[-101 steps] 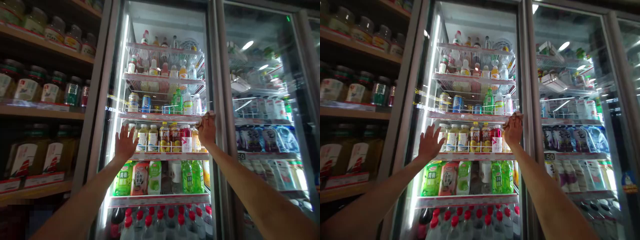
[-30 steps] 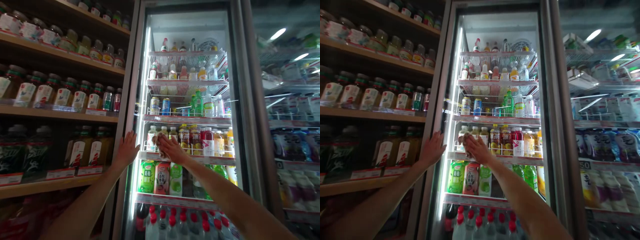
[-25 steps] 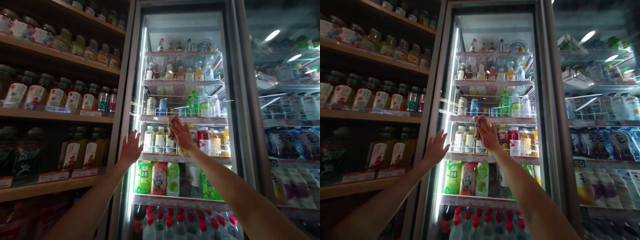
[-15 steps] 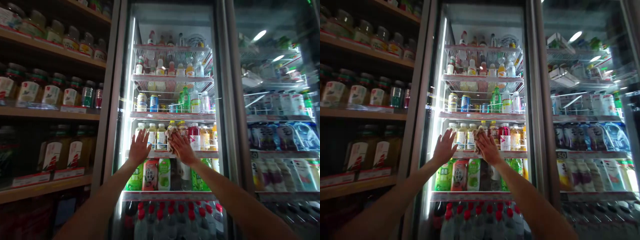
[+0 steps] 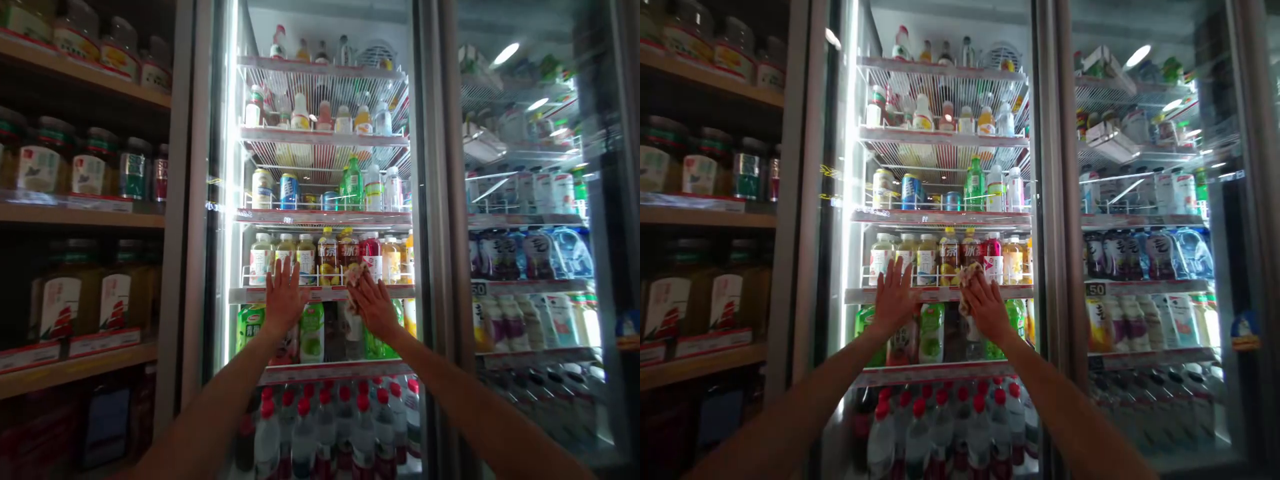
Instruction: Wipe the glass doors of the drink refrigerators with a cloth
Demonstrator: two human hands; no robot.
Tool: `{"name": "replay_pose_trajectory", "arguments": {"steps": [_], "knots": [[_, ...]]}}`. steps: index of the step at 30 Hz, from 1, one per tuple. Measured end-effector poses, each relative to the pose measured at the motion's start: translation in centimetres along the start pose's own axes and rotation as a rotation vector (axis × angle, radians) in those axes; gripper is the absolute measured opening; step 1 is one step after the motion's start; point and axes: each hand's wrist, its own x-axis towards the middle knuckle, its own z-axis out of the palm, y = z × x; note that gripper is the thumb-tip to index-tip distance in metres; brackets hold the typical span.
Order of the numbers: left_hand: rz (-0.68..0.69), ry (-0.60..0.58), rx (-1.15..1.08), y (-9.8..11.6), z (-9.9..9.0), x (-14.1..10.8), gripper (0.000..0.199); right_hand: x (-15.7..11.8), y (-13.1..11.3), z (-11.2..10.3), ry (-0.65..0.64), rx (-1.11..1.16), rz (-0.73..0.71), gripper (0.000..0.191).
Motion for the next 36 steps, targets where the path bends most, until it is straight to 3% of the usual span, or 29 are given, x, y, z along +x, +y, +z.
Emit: {"name": "replay_pose_trajectory", "arguments": {"steps": [3, 6, 8, 11, 15, 17, 21, 23, 25, 29, 31, 33, 36], "knots": [[0.015, 0.01, -0.003, 0.2, 0.5, -0.3, 0.06, 0.6, 1.1, -0.4, -0.019, -0.012, -0.011, 0.045], [0.01, -0.002, 0.015, 0.4, 0.6, -0.5, 0.059, 3.2, 3.5, -1.1, 0.026, -0.033, 0.181, 0.045], [0.017, -0.012, 0.027, 0.5, 0.7, -0.8, 0.059, 3.4, 4.5, -1.1, 0.052, -0.041, 0.284, 0.047], [0.049, -0.016, 0.027, 0.6, 1.0, -1.8, 0.06, 0.0, 4.0, -0.8, 0.064, -0.048, 0.286, 0.048], [0.081, -0.001, 0.031, 0.8, 1.5, -2.8, 0.058, -5.0, 3.0, -0.6, 0.018, -0.074, 0.164, 0.047], [0.078, -0.002, 0.036, 0.9, 1.6, -2.9, 0.058, -4.8, 3.9, -1.0, 0.008, -0.092, 0.182, 0.046], [0.078, -0.034, 0.026, 1.3, 1.5, -3.1, 0.061, -1.2, 7.4, -1.9, 0.065, -0.114, 0.354, 0.046], [0.112, -0.076, 0.017, 1.6, 1.4, -3.6, 0.06, -1.0, 8.1, -1.9, 0.077, -0.115, 0.378, 0.047], [0.156, -0.112, 0.013, 2.1, 1.4, -4.4, 0.057, -3.2, 7.4, -1.7, 0.086, -0.12, 0.373, 0.049], [0.198, -0.104, 0.013, 2.9, 2.0, -6.4, 0.053, -10.3, 4.0, -1.0, 0.066, -0.117, 0.328, 0.058], [0.204, -0.083, 0.01, 3.1, 2.3, -7.0, 0.054, -12.1, 3.2, -0.8, 0.022, -0.112, 0.313, 0.059], [0.203, -0.078, 0.008, 3.2, 2.4, -7.2, 0.054, -11.5, 3.7, -0.9, 0.009, -0.113, 0.329, 0.057], [0.187, -0.114, 0.006, 3.4, 2.2, -7.2, 0.054, -8.4, 5.6, -1.2, 0.052, -0.11, 0.388, 0.051]]}}
